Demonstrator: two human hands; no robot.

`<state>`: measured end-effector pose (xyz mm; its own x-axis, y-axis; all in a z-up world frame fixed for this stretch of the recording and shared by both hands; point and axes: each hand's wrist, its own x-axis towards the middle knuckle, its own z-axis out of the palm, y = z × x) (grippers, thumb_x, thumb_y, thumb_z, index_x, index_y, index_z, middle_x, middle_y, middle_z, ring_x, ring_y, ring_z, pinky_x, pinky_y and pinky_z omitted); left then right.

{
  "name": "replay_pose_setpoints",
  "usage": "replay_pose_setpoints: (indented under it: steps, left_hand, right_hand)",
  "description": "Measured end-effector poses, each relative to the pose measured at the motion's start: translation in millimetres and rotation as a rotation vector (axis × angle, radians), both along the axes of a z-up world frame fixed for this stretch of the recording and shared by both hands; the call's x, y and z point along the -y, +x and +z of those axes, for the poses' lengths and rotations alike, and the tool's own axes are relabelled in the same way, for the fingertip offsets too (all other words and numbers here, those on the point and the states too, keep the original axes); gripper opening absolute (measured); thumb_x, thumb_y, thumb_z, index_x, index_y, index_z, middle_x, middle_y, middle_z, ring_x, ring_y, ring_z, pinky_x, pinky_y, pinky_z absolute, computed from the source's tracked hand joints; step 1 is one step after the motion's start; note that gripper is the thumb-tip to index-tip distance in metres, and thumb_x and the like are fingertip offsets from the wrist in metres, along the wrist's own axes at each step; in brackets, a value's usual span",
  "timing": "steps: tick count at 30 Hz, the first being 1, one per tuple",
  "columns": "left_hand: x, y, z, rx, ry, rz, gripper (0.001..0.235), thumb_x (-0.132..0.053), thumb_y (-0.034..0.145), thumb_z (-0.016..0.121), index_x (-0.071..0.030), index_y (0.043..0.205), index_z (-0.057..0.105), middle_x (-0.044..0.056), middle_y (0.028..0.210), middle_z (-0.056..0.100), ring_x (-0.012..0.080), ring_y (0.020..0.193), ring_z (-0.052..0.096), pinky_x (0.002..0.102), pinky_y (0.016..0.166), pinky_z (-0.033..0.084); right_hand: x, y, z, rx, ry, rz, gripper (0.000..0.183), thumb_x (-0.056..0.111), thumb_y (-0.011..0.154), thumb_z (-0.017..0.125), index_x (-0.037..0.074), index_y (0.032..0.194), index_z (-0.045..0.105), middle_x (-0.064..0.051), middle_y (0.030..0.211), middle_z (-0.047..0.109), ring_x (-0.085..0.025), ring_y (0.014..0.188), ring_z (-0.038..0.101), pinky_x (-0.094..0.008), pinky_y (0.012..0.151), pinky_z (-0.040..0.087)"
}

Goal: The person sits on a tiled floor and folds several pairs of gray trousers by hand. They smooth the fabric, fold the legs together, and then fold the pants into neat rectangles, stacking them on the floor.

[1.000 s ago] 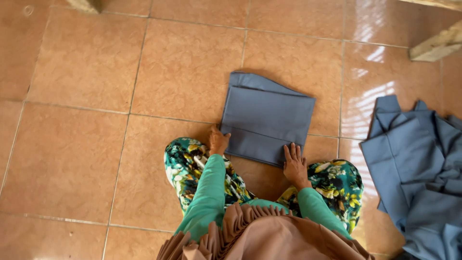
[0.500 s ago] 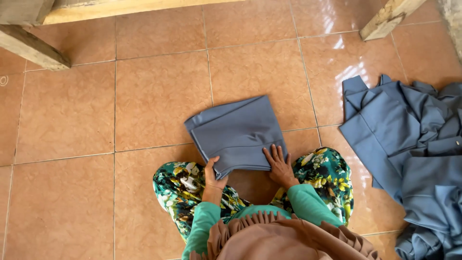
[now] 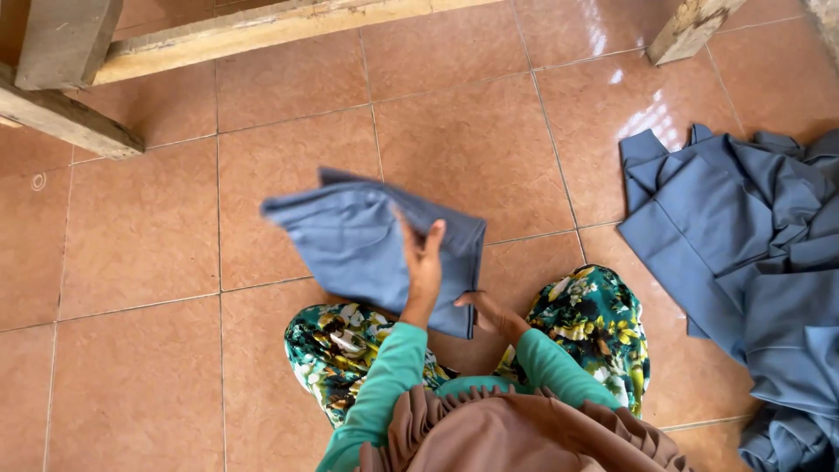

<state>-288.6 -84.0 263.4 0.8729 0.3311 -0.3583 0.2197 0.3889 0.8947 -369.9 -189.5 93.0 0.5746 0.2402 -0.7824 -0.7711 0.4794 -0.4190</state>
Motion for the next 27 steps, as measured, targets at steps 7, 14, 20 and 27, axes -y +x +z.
replay_pose_setpoints:
  steps: [7, 14, 20, 27]
  left_hand:
    - [-10.7, -7.3, -163.1, -0.221, 0.562, -1.046, 0.052, -0.060, 0.094, 0.060, -0.011, 0.101, 0.077, 0.015, 0.075, 0.073, 0.0258, 0.068, 0.074, 0.039, 0.065, 0.060]
    - [-49.5, -81.7, -234.2, -0.934, -0.112, -0.653, 0.105, -0.077, 0.088, 0.064, 0.010, 0.144, 0.046, 0.043, 0.138, 0.048, 0.0482, 0.108, 0.069, 0.049, 0.087, 0.063]
    - [-60.3, -59.0, -239.3, -0.725, -0.211, -0.052, 0.102, -0.039, 0.087, 0.086, 0.006, 0.156, 0.027, 0.032, 0.160, 0.024, 0.0526, 0.127, 0.054, 0.048, 0.098, 0.057]
    - [-128.7, -35.6, -306.5, -0.407, 0.233, 0.199, 0.070, -0.017, 0.088, 0.084, -0.013, 0.147, 0.046, 0.018, 0.146, 0.049, 0.0321, 0.136, 0.049, 0.040, 0.116, 0.038]
  right_hand:
    - [38.0, 3.5, -50.5, -0.079, -0.101, -0.112, 0.086, 0.005, 0.069, 0.085, 0.005, 0.148, 0.048, -0.020, 0.134, 0.059, -0.037, 0.119, 0.059, -0.056, 0.101, 0.049]
    - [43.0, 10.4, -17.1, 0.022, -0.260, -0.235, 0.092, -0.007, 0.081, 0.069, 0.011, 0.162, 0.031, -0.025, 0.158, 0.035, -0.048, 0.145, 0.036, -0.066, 0.112, 0.035]
    - [102.0, 7.9, -39.4, 0.064, -0.665, -0.234, 0.067, -0.005, 0.086, 0.069, 0.013, 0.149, 0.055, -0.031, 0.130, 0.062, -0.049, 0.130, 0.053, -0.056, 0.105, 0.046]
    - [124.8, -5.5, -89.1, 0.169, -1.037, 0.096, 0.046, 0.025, 0.087, 0.082, 0.018, 0.131, 0.069, -0.009, 0.102, 0.069, -0.029, 0.102, 0.068, -0.048, 0.082, 0.056]
